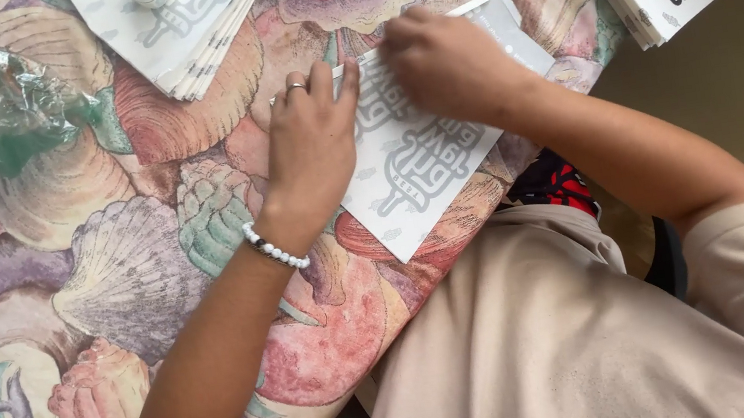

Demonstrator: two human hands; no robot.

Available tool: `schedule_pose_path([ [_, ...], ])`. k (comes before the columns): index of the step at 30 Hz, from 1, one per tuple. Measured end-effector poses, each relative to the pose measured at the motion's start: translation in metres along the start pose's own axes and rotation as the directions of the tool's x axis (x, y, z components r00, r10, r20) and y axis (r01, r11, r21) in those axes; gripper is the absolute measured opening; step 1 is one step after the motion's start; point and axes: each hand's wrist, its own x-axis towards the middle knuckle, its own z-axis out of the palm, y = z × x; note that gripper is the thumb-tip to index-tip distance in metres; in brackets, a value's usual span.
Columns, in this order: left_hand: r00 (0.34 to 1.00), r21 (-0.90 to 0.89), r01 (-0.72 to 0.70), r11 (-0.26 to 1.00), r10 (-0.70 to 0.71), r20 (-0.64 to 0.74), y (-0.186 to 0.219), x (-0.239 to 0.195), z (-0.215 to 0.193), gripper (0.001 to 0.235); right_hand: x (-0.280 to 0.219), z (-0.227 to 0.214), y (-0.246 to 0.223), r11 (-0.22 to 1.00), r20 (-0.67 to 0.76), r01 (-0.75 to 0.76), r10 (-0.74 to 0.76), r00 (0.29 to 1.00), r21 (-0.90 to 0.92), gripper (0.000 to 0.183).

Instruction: The person repeatedly folds small printed paper sheets in half, aligns the edges, and places each folded sheet into a growing stack on the right side of the table. The person handles the sheets one at a time from a pile on the left.

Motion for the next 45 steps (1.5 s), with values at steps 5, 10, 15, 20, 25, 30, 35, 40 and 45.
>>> schedule_pose_path([
  [5,0.99,0.004,0.0,1.0,0.001,-0.138,0.002,-0.004,0.007,0.056,0.015,0.009,-0.007,0.989,0.116,0.078,-0.064,0.991,-0.125,0.02],
  [10,0.997,-0.19,0.013,0.982,-0.027,-0.072,-0.005,-0.005,0.001,0.048,-0.027,-0.002,0.037,0.999,-0.114,-0.043,0.041,0.993,-0.016,0.029],
  [15,0.989,-0.166,-0.023,0.986,-0.001,-0.145,-0.01,-0.006,0.002,0.045,-0.054,-0.006,0.057,0.967,-0.151,-0.162,0.134,0.98,-0.196,0.029],
  [20,0.978,-0.1,-0.027,0.995,0.005,-0.208,-0.008,-0.005,0.004,0.052,-0.019,-0.001,0.016,0.986,-0.052,-0.13,0.125,0.991,-0.105,0.026],
  [25,0.99,-0.139,-0.028,0.99,0.008,-0.143,-0.009,-0.006,0.004,0.052,0.007,0.027,-0.015,0.989,-0.034,0.062,-0.067,0.997,-0.131,0.022],
  [30,0.992,-0.147,-0.021,0.989,0.002,-0.128,-0.009,-0.005,0.002,0.055,-0.021,-0.007,0.013,0.993,-0.022,-0.117,0.117,0.993,0.018,0.018],
  [35,0.985,-0.076,-0.014,0.997,0.001,-0.172,-0.006,-0.003,0.01,0.057,-0.044,-0.007,0.043,0.995,-0.263,-0.086,0.069,0.962,-0.054,0.02],
  [40,0.995,-0.001,-0.025,1.0,0.025,-0.092,-0.003,-0.004,0.002,0.054,-0.004,-0.009,-0.011,0.964,0.038,-0.182,0.178,0.983,0.191,0.021],
  [45,0.998,-0.094,0.01,0.995,-0.015,-0.055,-0.007,0.001,0.002,0.051,0.013,0.017,-0.02,0.999,0.056,0.037,-0.038,0.998,0.017,0.023],
])
